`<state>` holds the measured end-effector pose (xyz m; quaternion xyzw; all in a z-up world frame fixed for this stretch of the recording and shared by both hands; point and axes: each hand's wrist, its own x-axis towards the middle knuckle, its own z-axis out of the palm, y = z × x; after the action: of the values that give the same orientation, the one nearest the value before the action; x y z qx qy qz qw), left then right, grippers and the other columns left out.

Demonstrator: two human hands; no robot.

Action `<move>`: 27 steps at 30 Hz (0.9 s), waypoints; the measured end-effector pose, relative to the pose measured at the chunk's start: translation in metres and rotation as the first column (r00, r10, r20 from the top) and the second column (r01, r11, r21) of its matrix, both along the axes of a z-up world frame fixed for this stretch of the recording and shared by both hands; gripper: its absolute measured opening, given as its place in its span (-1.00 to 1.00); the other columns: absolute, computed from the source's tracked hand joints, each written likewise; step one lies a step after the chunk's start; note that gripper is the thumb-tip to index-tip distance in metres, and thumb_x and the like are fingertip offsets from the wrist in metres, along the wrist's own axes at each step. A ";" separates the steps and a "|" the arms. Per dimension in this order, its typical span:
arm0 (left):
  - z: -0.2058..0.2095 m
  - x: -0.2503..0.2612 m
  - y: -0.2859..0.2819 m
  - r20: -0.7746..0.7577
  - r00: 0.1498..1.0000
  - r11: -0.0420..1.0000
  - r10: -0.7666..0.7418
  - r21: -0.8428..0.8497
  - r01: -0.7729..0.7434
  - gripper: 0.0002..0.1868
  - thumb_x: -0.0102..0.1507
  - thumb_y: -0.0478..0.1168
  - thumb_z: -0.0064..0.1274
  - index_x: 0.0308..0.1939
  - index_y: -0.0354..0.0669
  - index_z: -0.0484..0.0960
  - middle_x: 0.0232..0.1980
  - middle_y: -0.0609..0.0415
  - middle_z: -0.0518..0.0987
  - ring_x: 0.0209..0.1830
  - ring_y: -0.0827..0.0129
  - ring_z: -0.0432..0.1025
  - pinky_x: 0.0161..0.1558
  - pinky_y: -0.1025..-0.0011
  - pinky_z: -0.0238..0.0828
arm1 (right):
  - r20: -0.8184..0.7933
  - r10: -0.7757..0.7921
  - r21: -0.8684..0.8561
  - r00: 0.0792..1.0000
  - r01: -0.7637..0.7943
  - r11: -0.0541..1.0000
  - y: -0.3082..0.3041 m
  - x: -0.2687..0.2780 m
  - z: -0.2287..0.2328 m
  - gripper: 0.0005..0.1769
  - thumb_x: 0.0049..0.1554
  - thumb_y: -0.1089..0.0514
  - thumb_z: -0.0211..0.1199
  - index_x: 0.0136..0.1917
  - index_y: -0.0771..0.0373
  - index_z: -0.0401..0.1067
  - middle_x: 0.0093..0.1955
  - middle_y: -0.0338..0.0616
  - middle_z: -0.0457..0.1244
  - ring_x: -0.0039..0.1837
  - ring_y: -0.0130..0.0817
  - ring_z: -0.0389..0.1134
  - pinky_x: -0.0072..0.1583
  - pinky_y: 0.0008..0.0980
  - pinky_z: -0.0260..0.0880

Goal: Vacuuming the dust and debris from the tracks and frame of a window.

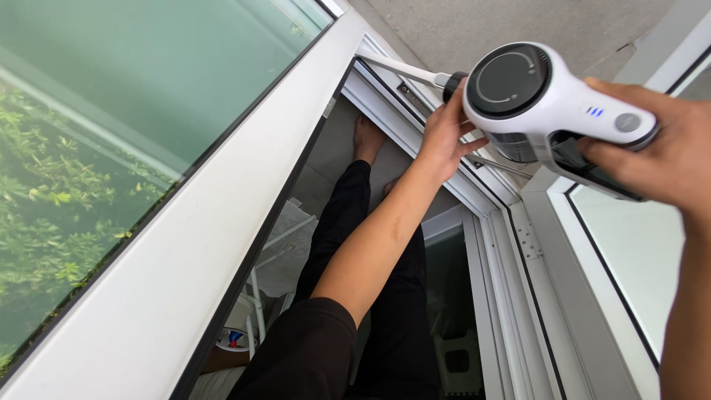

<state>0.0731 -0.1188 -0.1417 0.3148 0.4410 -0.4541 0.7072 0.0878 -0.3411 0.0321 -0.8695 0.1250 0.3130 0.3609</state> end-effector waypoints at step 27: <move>0.067 -0.084 0.013 -0.185 0.975 0.992 -0.126 -0.018 0.125 -0.45 0.35 0.27 -0.12 0.15 -0.03 0.56 -0.04 0.09 0.61 -0.04 0.29 0.51 0.01 -0.05 0.50 | -0.307 -0.090 -0.432 0.947 -0.054 0.900 0.068 -0.058 0.112 -0.18 -0.10 0.15 0.46 0.46 -0.15 0.49 -0.28 0.00 0.39 -0.19 0.03 0.45 -0.09 -0.15 0.45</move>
<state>-0.0111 -0.1059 -0.0751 0.2963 0.4829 -0.5265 0.6339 0.0299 -0.2731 0.1440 -0.8644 0.2567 0.4105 0.1355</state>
